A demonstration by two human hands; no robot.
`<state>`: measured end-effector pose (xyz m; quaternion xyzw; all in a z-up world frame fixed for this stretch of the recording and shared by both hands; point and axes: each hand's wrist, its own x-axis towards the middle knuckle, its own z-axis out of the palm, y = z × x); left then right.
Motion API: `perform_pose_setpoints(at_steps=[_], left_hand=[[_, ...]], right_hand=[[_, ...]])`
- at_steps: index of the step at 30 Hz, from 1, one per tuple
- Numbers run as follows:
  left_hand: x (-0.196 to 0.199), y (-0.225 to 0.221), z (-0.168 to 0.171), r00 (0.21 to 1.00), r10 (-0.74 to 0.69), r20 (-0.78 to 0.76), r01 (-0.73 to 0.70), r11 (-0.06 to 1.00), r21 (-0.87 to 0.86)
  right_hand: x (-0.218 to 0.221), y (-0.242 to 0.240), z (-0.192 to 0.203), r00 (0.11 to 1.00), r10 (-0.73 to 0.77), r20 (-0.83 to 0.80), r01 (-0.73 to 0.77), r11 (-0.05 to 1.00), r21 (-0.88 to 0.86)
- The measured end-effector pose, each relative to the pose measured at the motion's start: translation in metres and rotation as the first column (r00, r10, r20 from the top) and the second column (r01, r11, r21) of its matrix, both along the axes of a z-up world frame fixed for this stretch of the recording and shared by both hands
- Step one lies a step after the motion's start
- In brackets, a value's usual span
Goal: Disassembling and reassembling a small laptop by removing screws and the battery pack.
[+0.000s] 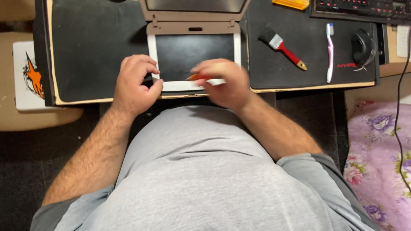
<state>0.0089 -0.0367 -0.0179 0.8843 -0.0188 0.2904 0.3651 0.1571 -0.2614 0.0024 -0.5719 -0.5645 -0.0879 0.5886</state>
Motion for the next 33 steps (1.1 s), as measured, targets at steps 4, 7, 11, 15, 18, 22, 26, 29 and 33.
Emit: perform_pose_setpoints(at_steps=[4,7,11,15,18,22,26,29,33], left_hand=[[0.005,-0.003,-0.005,1.000,0.024,-0.002,-0.023,0.993,0.117],[0.008,0.003,-0.005,0.995,0.010,-0.097,-0.003,0.997,0.071],[0.014,0.001,0.002,0.977,0.044,-0.208,-0.038,0.999,0.032],[0.024,-0.017,0.017,0.887,0.202,-0.415,-0.135,0.973,0.185],[0.029,-0.028,0.013,0.811,0.388,-0.438,-0.150,0.862,0.485],[0.043,-0.034,0.026,0.684,0.463,-0.564,-0.169,0.852,0.496],[0.045,-0.036,0.027,0.759,0.435,-0.484,-0.206,0.866,0.455],[0.045,-0.031,0.019,0.801,0.432,-0.414,-0.263,0.876,0.404],[0.045,-0.019,0.001,0.853,0.446,-0.271,-0.349,0.873,0.339]], right_hand=[[0.031,-0.069,0.000,0.972,-0.114,-0.205,0.138,0.985,0.108],[0.069,-0.119,-0.015,0.926,-0.362,-0.106,0.372,0.923,0.102],[0.111,-0.173,-0.018,0.786,-0.614,0.072,0.615,0.788,0.013],[0.133,-0.188,-0.015,0.686,-0.704,0.185,0.728,0.663,-0.176],[0.152,-0.191,-0.026,0.696,-0.690,0.200,0.717,0.656,-0.234],[0.162,-0.188,-0.036,0.729,-0.660,0.182,0.678,0.658,-0.329],[0.164,-0.188,-0.034,0.748,-0.618,0.242,0.655,0.631,-0.415],[0.163,-0.188,-0.031,0.762,-0.595,0.256,0.643,0.648,-0.409],[0.159,-0.188,-0.026,0.772,-0.565,0.291,0.634,0.644,-0.429]])
